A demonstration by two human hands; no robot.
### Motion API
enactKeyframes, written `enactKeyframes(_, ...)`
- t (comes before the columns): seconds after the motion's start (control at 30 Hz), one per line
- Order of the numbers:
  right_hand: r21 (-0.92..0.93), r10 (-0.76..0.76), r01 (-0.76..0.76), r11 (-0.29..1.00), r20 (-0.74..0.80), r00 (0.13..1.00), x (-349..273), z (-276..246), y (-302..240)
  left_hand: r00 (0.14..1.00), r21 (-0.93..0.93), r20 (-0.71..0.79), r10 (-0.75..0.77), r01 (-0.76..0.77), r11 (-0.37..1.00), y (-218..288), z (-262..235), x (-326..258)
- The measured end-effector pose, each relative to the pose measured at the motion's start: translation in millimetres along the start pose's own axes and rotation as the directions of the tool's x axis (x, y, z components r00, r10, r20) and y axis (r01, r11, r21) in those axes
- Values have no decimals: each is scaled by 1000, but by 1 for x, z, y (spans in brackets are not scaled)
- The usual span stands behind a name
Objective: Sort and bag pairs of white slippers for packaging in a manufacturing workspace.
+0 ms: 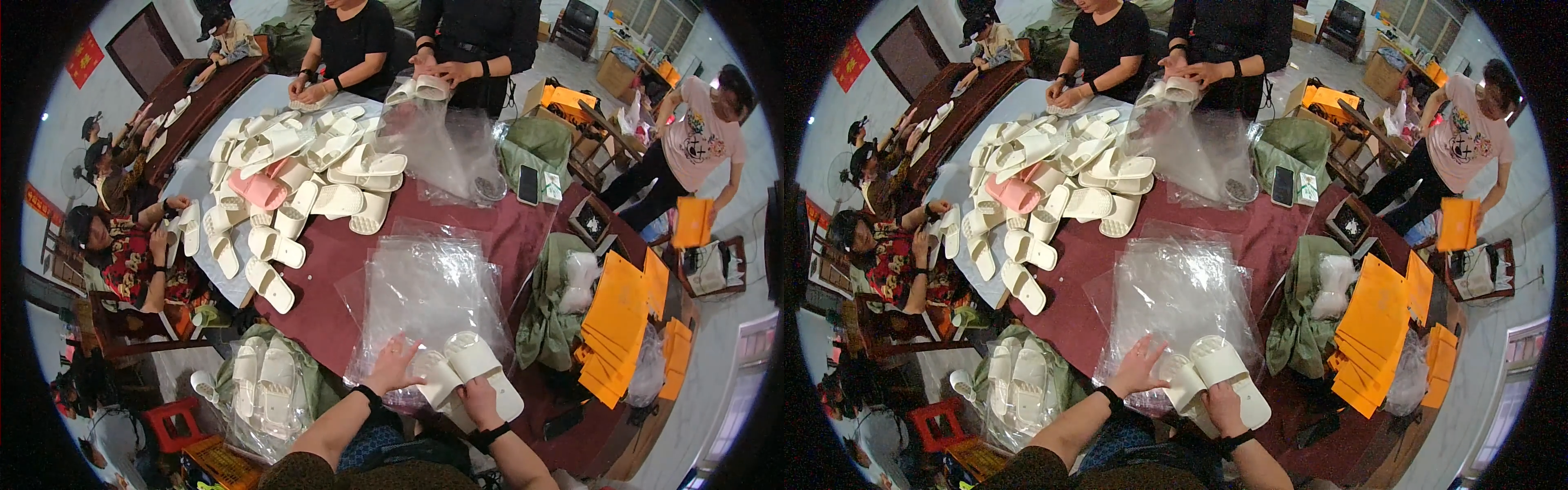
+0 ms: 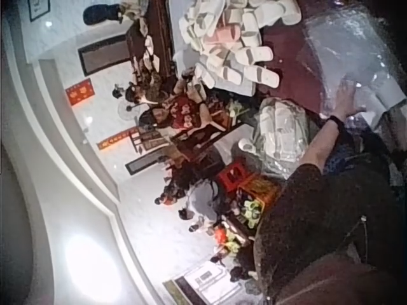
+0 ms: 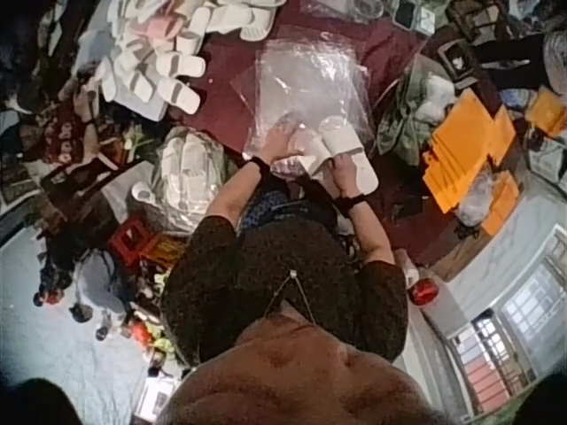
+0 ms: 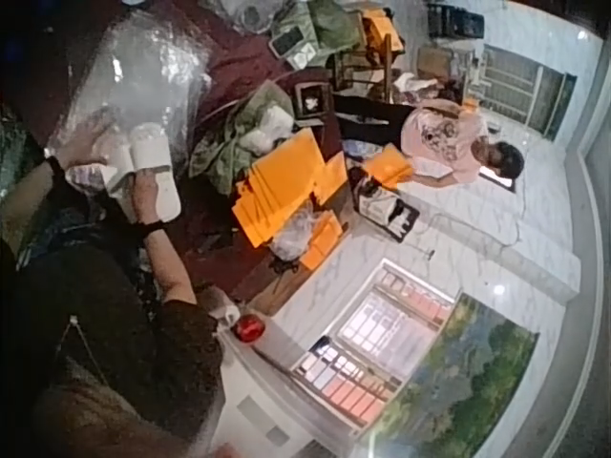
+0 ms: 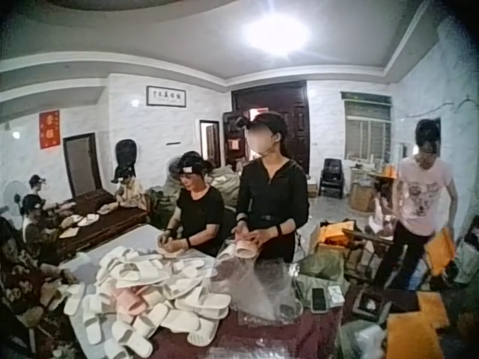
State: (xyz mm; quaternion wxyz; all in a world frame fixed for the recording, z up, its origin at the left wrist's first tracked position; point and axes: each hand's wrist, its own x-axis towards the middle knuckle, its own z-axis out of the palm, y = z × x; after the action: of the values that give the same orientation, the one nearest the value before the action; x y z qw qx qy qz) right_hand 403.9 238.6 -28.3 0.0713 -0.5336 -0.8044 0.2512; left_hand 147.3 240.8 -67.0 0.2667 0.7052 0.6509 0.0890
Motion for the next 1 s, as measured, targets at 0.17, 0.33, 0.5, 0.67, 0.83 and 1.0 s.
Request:
enactKeyframes(0.17,12,8,-9,1000,24,1000,3,7,-1,995,131,63,80,-87,987,5,6,-2)
enactKeyframes(0.33,91,-79,79,993,-7,997,5,13,-3,982,-11,-147,122,-124,992,47,-1,1)
enactKeyframes(0.5,105,14,0,995,-131,991,15,21,-2,970,-2,-133,203,-205,979,83,-14,-2)
enactKeyframes(0.67,304,194,-139,943,-158,968,16,29,0,973,-122,-135,185,-201,972,92,-19,-3)
enactKeyframes(0.83,413,180,-110,904,-135,974,31,27,-32,980,-118,-120,157,-171,978,98,-32,-12)
enactKeyframes(1.0,282,202,-161,946,-124,971,38,40,-13,966,-129,-102,240,-252,959,117,-41,-11)
